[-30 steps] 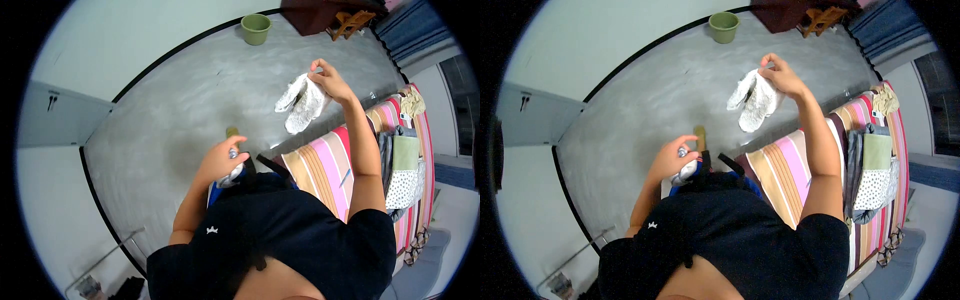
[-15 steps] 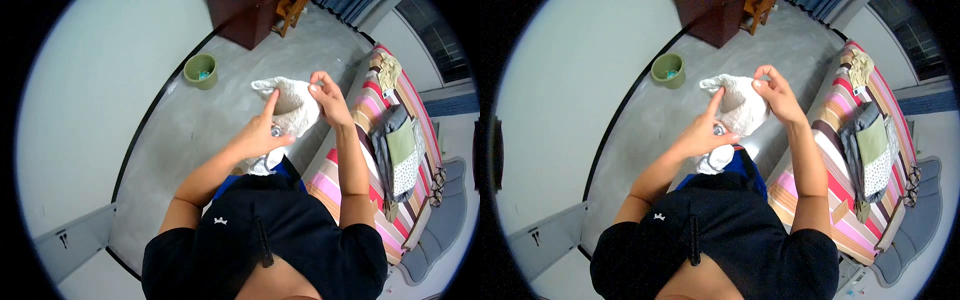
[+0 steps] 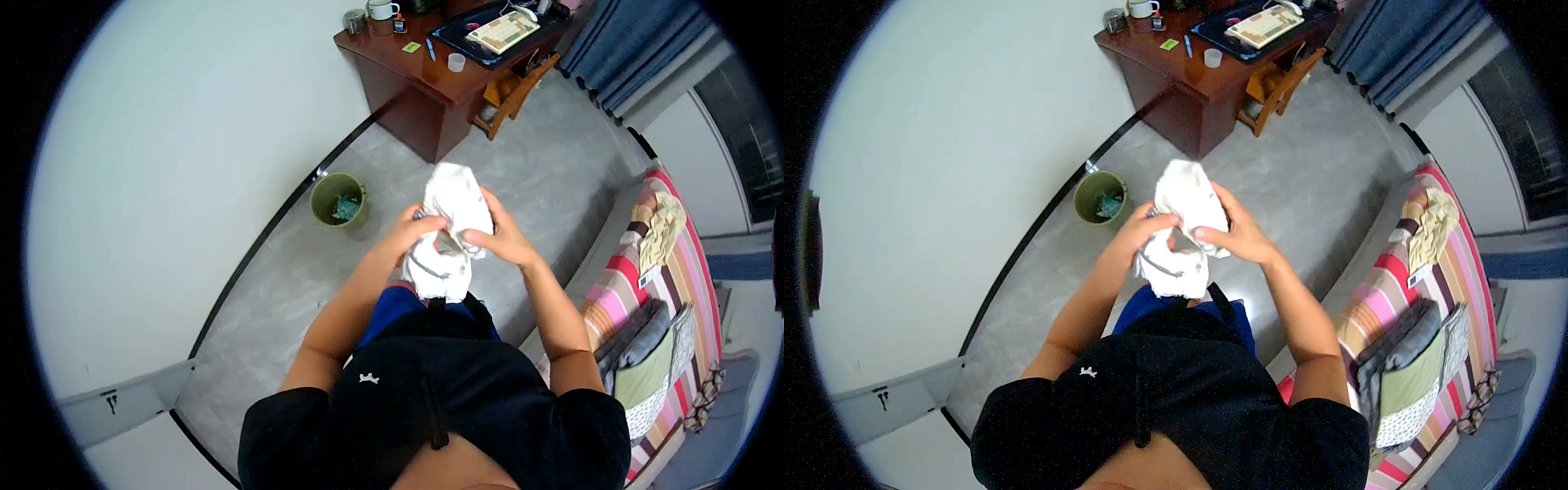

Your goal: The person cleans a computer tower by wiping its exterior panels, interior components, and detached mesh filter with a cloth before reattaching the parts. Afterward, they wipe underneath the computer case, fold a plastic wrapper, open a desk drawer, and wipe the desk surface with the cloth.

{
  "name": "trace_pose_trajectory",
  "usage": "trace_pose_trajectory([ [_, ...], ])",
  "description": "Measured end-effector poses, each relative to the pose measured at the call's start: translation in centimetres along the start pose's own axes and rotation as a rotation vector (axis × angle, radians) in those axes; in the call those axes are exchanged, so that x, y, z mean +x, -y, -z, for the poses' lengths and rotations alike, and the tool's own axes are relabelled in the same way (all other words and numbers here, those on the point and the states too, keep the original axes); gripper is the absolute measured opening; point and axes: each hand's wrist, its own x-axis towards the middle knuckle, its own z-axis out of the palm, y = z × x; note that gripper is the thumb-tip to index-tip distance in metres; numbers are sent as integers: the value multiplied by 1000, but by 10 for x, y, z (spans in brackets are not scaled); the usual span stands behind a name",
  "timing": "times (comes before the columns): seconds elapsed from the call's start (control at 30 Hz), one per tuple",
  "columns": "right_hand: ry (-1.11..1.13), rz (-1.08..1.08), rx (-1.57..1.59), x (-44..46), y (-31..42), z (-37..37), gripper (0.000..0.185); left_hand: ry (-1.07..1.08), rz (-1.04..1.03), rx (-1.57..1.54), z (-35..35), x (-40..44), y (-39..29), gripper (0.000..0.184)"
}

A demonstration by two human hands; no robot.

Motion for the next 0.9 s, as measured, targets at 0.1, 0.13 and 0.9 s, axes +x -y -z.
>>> trace_pose_trajectory([
  [0.1,-164,-112,22,61,-32,27,49,-5,-35,-30,23,59,-21,54],
  [0.13,-201,-143,6,80,-50,38,45,-20,-58,-21,29,74,-29,55],
  [0.9,-204,-106,-657,351,-153,260,38,-101,-506,1807,45,517,-215,62],
])
